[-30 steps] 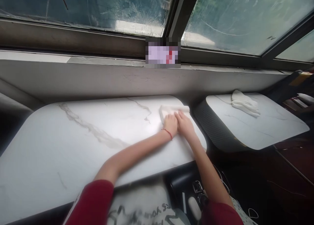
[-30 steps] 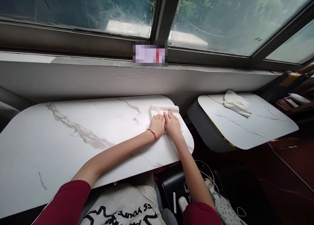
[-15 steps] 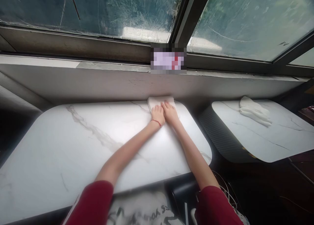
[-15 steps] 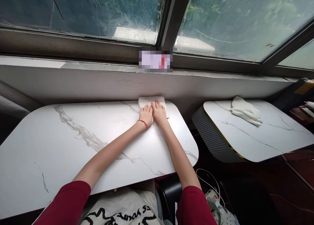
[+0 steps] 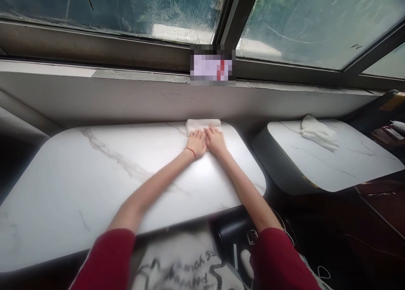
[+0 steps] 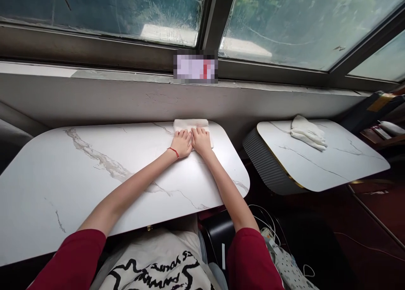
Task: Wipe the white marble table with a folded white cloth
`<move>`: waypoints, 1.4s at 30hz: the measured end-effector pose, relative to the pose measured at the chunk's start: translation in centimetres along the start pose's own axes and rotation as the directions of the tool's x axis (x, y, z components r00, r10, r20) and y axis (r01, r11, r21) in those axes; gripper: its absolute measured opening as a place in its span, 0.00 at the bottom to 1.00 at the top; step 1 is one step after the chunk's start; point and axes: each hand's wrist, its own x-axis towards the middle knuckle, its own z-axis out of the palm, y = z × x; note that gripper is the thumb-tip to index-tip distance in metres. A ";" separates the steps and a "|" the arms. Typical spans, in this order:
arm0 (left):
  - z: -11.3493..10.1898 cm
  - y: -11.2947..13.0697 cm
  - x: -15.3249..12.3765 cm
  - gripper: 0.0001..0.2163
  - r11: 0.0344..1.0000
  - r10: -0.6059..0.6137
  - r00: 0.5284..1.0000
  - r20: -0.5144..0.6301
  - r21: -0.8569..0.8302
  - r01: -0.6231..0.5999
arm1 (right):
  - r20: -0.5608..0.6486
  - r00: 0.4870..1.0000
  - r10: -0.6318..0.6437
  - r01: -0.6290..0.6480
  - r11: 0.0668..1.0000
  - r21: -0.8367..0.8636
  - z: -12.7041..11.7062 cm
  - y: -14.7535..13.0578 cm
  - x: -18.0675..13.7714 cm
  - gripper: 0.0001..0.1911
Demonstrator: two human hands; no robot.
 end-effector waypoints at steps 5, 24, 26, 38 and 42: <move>-0.8 1.3 -9.5 0.23 0.969 0.245 0.969 -0.018 0.033 -0.245 | 0.211 0.976 -0.055 0.107 0.964 -0.244 -4.9 -5.8 -8.2 0.11; -3.9 -8.4 -20.6 0.17 0.997 0.025 0.992 -0.127 -0.071 -0.034 | 0.205 0.785 -0.584 0.590 0.806 0.036 -5.2 -14.1 -10.2 0.27; -4.3 -10.4 -20.2 0.17 0.996 -0.049 0.991 -0.125 -0.085 0.039 | 0.148 0.778 -0.610 0.601 0.792 0.107 -3.3 -14.2 -7.8 0.28; -4.1 -16.1 -20.1 0.19 0.944 -0.326 0.930 -0.173 -0.010 0.329 | -0.070 0.792 -0.606 0.600 0.754 0.267 2.8 -17.3 -0.1 0.27; -4.4 -16.4 -19.8 0.19 0.902 -0.415 0.887 -0.200 0.032 0.430 | -0.096 0.798 -0.594 0.593 0.750 0.292 2.2 -17.4 -1.4 0.23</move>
